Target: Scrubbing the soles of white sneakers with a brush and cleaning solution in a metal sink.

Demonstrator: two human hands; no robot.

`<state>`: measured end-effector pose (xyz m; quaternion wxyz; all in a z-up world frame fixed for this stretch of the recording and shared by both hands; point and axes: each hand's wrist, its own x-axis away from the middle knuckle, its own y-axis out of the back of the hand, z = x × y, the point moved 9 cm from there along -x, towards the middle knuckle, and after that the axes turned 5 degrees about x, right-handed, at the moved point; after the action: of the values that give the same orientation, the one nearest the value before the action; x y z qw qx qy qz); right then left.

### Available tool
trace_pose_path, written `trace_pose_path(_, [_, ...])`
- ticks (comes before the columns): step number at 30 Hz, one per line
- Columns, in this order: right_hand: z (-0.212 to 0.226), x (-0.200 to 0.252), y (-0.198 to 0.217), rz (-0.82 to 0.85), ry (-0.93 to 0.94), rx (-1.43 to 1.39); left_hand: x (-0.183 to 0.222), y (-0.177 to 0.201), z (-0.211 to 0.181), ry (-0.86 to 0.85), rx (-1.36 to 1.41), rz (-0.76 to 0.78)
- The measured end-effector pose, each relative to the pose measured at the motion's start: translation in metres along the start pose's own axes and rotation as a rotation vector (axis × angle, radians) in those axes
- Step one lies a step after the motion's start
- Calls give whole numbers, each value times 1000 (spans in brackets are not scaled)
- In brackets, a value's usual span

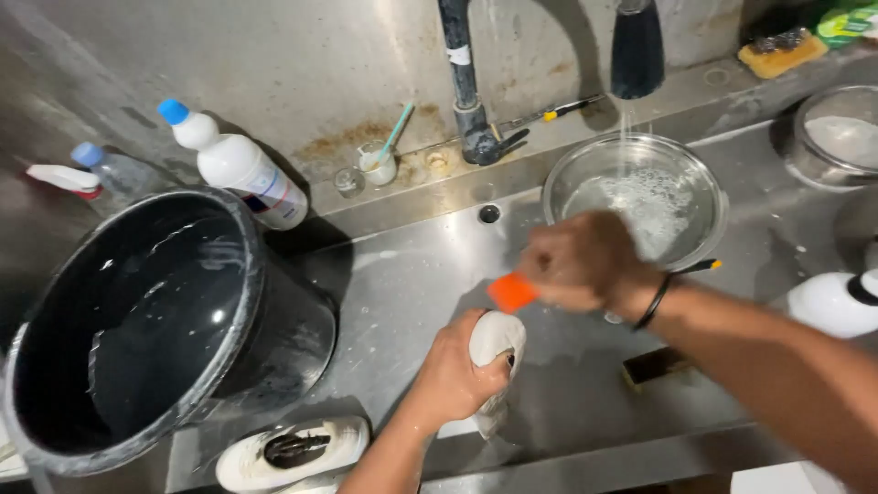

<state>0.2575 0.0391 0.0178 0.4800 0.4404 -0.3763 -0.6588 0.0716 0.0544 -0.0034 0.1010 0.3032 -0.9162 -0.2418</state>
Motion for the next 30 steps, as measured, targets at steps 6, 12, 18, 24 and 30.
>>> trace_pose_path(6, [8,-4,-3,-22,130,146,5,2,14,6,-27,-35])
trace_pose_path(12, [53,-1,19,-152,256,117,-2,2,21,6,-62,-57])
trace_pose_path(18, [79,4,50,-329,276,86,-6,-9,28,29,-84,-5])
trace_pose_path(24, [44,-22,41,-178,153,160,-14,9,19,26,-23,-56])
trace_pose_path(30, [-12,-13,-56,107,46,-190,-4,1,30,-36,-74,-39])
